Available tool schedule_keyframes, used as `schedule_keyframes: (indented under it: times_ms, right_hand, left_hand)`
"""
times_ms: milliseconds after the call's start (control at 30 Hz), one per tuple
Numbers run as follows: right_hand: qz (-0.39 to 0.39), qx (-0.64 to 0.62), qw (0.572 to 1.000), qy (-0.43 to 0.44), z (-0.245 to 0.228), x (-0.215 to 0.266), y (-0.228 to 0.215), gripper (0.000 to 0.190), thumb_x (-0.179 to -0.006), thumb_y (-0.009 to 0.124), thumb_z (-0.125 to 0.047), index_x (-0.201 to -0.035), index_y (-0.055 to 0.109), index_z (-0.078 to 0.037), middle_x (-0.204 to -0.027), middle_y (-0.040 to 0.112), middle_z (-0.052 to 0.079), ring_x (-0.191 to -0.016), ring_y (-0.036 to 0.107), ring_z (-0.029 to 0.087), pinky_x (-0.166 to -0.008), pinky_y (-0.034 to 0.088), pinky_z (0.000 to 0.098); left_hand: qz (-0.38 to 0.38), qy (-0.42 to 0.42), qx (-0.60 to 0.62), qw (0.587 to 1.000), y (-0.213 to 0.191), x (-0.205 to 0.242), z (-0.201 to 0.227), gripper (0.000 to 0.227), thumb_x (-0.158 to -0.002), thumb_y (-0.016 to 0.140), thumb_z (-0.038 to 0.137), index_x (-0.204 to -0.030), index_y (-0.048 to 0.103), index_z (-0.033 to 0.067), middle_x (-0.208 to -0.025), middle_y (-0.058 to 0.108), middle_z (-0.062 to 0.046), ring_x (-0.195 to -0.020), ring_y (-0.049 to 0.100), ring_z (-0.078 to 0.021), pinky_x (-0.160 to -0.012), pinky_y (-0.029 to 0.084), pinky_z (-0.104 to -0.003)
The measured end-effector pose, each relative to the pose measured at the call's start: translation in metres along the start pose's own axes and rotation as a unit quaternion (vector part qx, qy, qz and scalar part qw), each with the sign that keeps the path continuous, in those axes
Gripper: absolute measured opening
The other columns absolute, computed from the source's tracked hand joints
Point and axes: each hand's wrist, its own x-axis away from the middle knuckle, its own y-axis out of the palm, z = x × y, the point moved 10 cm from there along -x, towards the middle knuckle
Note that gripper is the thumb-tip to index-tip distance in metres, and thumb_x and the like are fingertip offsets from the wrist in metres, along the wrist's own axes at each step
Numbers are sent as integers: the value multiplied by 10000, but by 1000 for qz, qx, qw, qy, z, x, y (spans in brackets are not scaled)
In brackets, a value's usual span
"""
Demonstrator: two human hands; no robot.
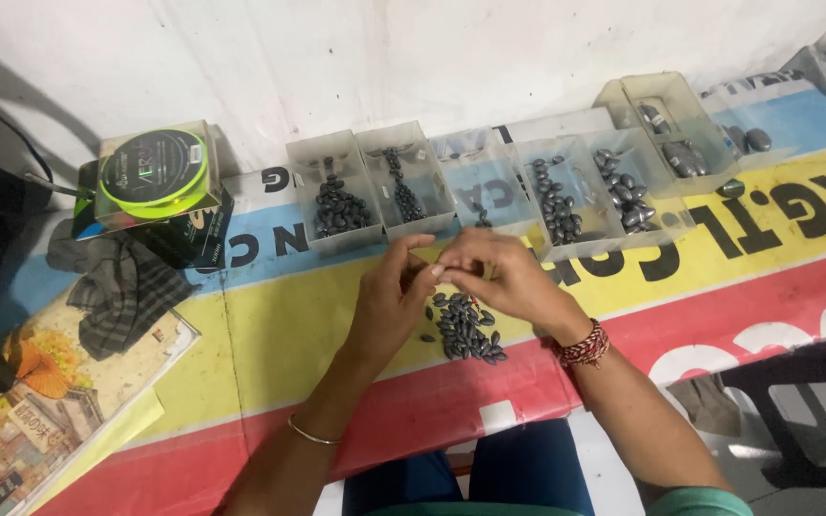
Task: Assembling fishing rigs by picking up small lead sinkers from various containers and attaching them to a fishing line.
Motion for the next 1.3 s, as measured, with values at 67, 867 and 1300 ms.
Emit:
schedule_keyframes:
  times_ms: [67,867,1300]
  right_hand:
    - [44,18,999,1,13,1,-11,114,-839,751,15,-925,757,-59,-758,688,95,-677,635,228,-674,531,341]
    - [-246,101,957,120,28,15,25,102,-853,658,23,-930,700,-30,-898,712,197,-849,725,393,-733,588,466]
    - [-59,16,998,35,10,1,-6,185,-823,648,91,-950,722,-21,-802,677,127,-694,644,251,-654,556,364]
  left_hand:
    - [-4,-14,-11,1000,-1,0,-5,301,-1028,617,184,-1308,583,78,-889,722,-179,-753,715,-295,-669,586,-369]
    - [-159,-16,-247,956,25,9,-21,113,-953,627,37,-1020,599,124,-947,579,-75,-991,669,-340,-835,563,-444]
    - [-60,63,-159,983,7,3,16,106,-1008,572,39,-1096,581,99,-923,560,-113,-874,673,-360,-741,592,-441]
